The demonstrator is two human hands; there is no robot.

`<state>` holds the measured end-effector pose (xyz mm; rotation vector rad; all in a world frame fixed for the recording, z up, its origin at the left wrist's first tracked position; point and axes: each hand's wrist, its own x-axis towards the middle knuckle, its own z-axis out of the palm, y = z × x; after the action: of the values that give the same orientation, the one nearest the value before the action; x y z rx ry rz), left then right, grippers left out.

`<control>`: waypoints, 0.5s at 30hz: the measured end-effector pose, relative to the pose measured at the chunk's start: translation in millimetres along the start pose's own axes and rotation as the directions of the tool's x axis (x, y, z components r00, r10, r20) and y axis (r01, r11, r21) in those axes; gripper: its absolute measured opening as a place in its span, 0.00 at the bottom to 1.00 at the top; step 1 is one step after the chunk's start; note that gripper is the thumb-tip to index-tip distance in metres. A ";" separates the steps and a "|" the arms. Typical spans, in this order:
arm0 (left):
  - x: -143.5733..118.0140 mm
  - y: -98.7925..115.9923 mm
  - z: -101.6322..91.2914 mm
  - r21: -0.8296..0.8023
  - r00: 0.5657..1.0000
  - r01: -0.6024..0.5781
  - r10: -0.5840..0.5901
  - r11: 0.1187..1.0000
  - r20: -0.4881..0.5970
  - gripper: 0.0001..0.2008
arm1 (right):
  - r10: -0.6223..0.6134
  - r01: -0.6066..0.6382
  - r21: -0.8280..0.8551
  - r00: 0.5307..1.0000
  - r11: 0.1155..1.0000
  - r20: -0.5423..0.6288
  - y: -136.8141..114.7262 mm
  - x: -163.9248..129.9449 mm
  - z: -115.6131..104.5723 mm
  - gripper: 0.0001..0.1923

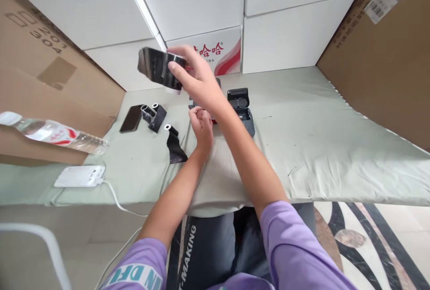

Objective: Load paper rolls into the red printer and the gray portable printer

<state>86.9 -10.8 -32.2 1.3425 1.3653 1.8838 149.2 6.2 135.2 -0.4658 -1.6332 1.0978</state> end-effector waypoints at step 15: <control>-24.4 15.7 8.2 0.019 0.960 -0.108 0.099 0.994 0.262 0.24 | 0.233 -0.303 -0.254 0.933 0.919 -0.274 73.8 -99.7 -81.5 0.29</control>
<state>107.3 -32.8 -28.6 1.6420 1.2176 1.6811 242.6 2.2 20.0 -1.0071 -1.5497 0.9553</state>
